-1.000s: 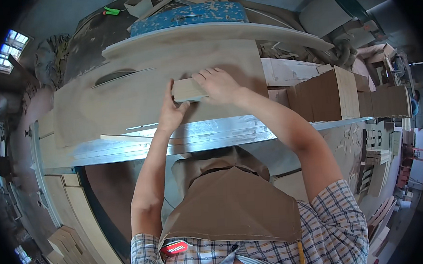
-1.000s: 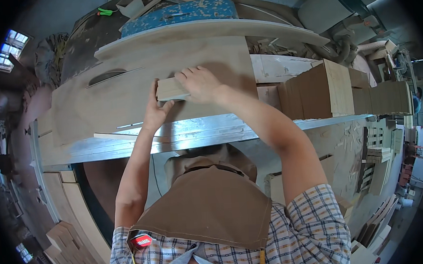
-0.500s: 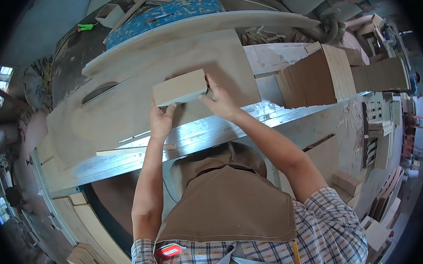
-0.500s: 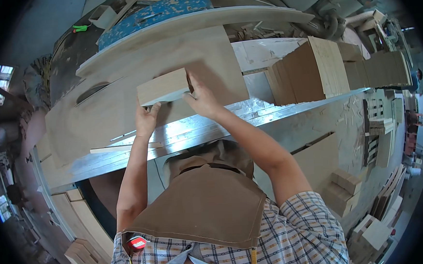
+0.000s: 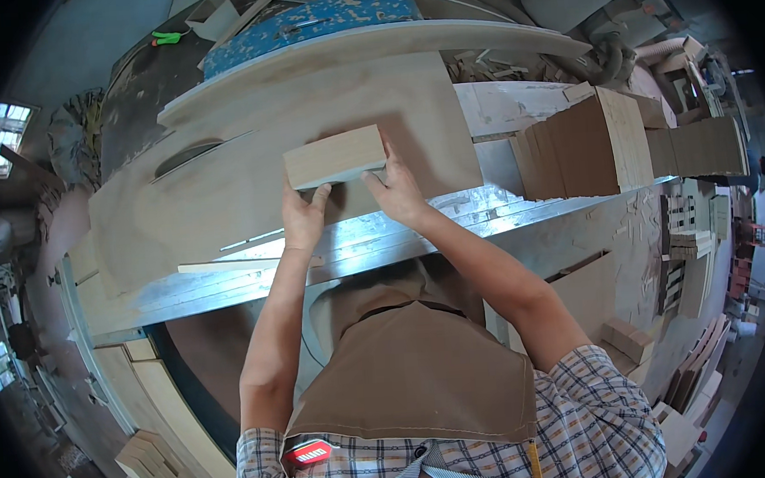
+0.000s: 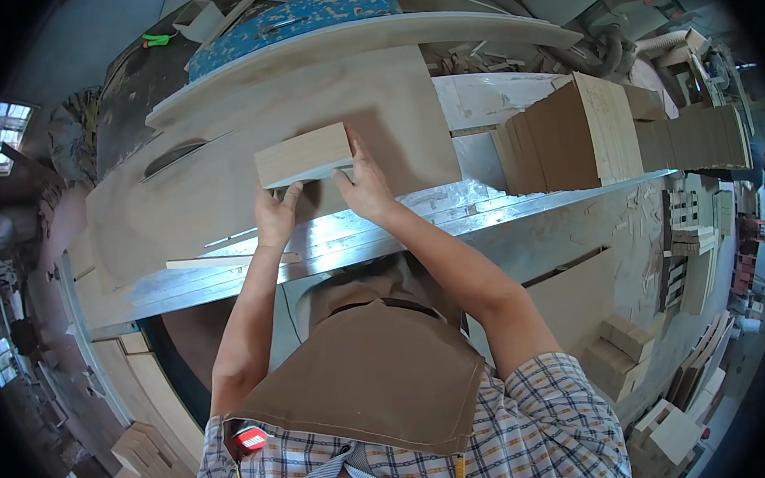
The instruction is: The person cuts wooden blocks using a table saw, clears wood scraps from the saw table with a wooden stick, and stacks the cut wooden blocks onto a pile by hand.
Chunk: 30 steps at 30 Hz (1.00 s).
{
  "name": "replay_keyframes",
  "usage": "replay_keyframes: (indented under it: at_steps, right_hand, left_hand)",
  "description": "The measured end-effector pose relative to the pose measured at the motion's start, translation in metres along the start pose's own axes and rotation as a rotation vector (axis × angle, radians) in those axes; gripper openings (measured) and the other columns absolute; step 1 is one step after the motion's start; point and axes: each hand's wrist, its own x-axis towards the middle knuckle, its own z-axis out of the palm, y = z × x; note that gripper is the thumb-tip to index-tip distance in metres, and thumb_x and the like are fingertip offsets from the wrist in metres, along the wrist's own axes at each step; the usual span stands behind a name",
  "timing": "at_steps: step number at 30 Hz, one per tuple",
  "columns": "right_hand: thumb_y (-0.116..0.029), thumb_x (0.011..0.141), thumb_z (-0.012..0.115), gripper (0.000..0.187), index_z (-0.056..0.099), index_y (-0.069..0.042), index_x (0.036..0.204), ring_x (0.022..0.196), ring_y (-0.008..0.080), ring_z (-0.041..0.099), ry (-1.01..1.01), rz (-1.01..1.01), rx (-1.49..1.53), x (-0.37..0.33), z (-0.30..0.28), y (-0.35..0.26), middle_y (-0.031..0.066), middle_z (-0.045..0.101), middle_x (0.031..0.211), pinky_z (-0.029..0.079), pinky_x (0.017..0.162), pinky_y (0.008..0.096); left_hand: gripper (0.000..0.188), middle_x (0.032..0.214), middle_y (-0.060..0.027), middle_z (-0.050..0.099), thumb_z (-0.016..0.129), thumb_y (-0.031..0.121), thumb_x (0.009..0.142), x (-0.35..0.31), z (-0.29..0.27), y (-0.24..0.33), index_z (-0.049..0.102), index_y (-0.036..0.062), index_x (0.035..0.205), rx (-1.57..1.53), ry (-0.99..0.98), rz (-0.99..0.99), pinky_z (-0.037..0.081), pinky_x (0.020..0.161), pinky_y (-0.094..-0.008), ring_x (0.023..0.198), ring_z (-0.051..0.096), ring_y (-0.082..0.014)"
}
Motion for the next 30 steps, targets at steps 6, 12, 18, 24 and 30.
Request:
replay_keyframes:
  at_steps: [6,12,18,24,30]
  right_hand:
    - [-0.011,0.093,0.067,0.080,0.027,0.000,0.161,0.148,0.0428,0.039,0.011,-0.027,-0.068,0.001,-0.002,0.001,0.0267,0.039,0.160,0.033,0.122,0.0445]
    - [-0.012,0.093,0.068,0.076,0.032,0.001,0.158,0.140,0.0410,0.049,0.028,-0.090,-0.202,0.008,-0.003,0.001,0.0261,0.047,0.154,0.038,0.118,0.0440]
    - [-0.013,0.091,0.075,0.073,0.040,0.003,0.154,0.129,0.0283,0.060,-0.176,0.079,0.149,0.020,-0.046,-0.023,0.0199,0.057,0.145,0.050,0.105,0.0367]
    - [-0.033,0.093,0.079,0.080,0.041,0.008,0.150,0.135,0.0267,0.054,-0.314,0.419,0.380,0.010,-0.036,-0.049,0.0207,0.058,0.143,0.042,0.114,0.0397]
    - [-0.036,0.093,0.079,0.079,0.045,0.012,0.145,0.134,0.0286,0.055,-0.219,0.582,0.615,0.006,0.023,-0.033,0.0223,0.058,0.142,0.042,0.113,0.0409]
  left_hand:
    - [0.051,0.134,-0.0175,0.064,0.072,0.005,0.096,0.001,-0.001,0.003,0.049,-0.0044,0.141,0.044,0.010,-0.016,0.044,0.112,-0.0377,0.129,0.059,-0.0264]
    - [0.059,0.132,-0.0193,0.064,0.075,0.004,0.094,0.006,-0.009,0.008,0.044,-0.0070,0.142,-0.004,0.015,-0.021,0.049,0.107,-0.0361,0.127,0.061,-0.0257]
    - [0.076,0.128,-0.0217,0.063,0.088,0.016,0.082,0.000,-0.039,0.054,0.045,-0.0099,0.139,0.081,-0.052,-0.046,0.050,0.106,-0.0398,0.120,0.063,-0.0305]
    - [0.083,0.127,-0.0240,0.061,0.090,0.030,0.081,0.007,-0.053,0.059,0.046,-0.0099,0.139,-0.597,-0.118,-0.411,0.052,0.103,-0.0407,0.119,0.062,-0.0304]
    - [0.082,0.128,-0.0230,0.061,0.086,0.038,0.086,0.021,-0.075,0.033,0.046,-0.0093,0.140,-0.602,-0.149,-0.593,0.052,0.100,-0.0407,0.120,0.062,-0.0292]
